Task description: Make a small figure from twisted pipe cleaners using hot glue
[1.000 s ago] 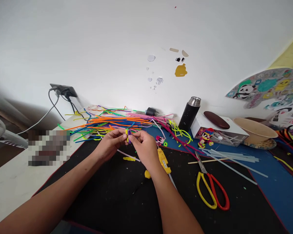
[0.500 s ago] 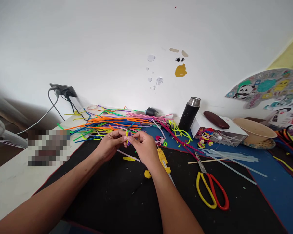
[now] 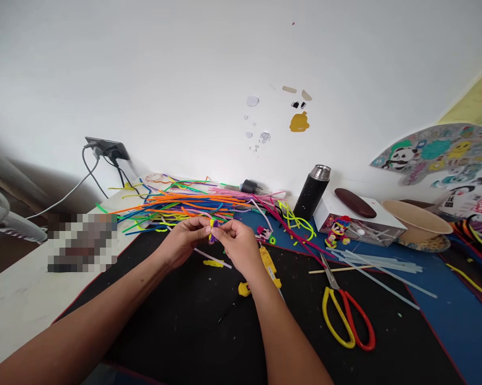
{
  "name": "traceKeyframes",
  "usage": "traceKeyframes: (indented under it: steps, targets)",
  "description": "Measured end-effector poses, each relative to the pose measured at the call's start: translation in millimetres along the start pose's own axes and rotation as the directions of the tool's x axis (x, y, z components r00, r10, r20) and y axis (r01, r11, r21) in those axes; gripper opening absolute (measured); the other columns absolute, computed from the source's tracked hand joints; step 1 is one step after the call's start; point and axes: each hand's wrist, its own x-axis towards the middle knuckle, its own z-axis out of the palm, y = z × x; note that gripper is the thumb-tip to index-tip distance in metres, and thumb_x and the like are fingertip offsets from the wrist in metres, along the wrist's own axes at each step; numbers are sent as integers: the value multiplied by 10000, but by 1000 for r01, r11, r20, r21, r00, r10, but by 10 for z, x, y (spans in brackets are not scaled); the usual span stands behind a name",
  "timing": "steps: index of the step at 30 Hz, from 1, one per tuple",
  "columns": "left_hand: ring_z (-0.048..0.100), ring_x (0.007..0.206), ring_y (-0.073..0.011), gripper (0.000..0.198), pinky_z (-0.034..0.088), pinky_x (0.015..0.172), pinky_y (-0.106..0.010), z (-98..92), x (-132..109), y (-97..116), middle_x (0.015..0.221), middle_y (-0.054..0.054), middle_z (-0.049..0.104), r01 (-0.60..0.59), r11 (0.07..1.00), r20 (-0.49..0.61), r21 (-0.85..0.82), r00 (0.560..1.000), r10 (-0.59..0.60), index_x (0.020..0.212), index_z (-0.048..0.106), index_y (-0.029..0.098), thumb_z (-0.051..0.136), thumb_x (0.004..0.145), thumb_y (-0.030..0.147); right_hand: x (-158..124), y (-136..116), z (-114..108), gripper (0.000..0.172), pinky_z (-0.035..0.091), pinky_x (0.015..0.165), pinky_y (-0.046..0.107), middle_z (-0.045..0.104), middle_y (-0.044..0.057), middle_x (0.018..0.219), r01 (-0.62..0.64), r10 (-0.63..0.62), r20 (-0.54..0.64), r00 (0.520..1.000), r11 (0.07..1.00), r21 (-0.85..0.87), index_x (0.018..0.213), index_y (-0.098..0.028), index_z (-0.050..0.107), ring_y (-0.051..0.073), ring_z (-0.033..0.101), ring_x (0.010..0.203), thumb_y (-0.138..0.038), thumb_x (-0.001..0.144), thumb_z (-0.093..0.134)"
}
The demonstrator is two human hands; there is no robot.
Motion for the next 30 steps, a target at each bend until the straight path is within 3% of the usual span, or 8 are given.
traceKeyframes:
  steps: [4,9,17,20,23,30]
  targets:
    - [614,617,-124,372,514,642,-257,-6,5,5,717,-6,686,-1,999,37,-50,999,3,834,743,145,983,609,320,-11,-28,10,384,275,387,216,550,-66,554,-23,23,-2,1000,998,51,804,-193,620,73,386,398,-525,777,811]
    - [617,596,-111,364,507,628,-239,-23,13,-4,717,-20,693,19,998,69,-67,998,-14,828,753,120,969,642,347,-43,-77,46,411,243,387,199,682,-24,677,-48,31,88,996,979,196,976,-189,631,57,399,411,-487,778,834]
    - [649,645,-121,374,566,669,-259,-25,13,-27,769,-19,684,48,993,84,-112,996,-39,819,724,124,944,686,395,-35,-59,55,380,225,373,187,563,-79,562,2,-3,1,1000,971,240,930,-179,650,45,368,382,-458,770,852]
    - [696,724,-153,411,587,753,-297,9,-3,-6,828,-39,708,48,994,163,-97,986,-32,925,735,127,930,709,418,-30,-50,44,393,204,361,180,489,-108,528,14,1,-54,999,960,279,878,-195,614,43,350,372,-464,750,870]
    - [701,730,-150,412,567,746,-273,41,-16,8,838,-40,721,0,999,212,-44,977,10,960,726,127,953,685,333,-28,-45,46,422,186,354,172,457,-120,504,10,14,-82,997,958,288,836,-206,575,39,340,364,-473,733,885]
    - [686,653,-141,370,547,672,-263,21,11,-3,759,-23,715,-57,998,120,-6,991,58,874,706,126,950,679,324,-38,-70,69,424,197,352,168,475,-111,492,1,14,-55,998,961,275,897,-198,615,49,361,364,-525,769,852]
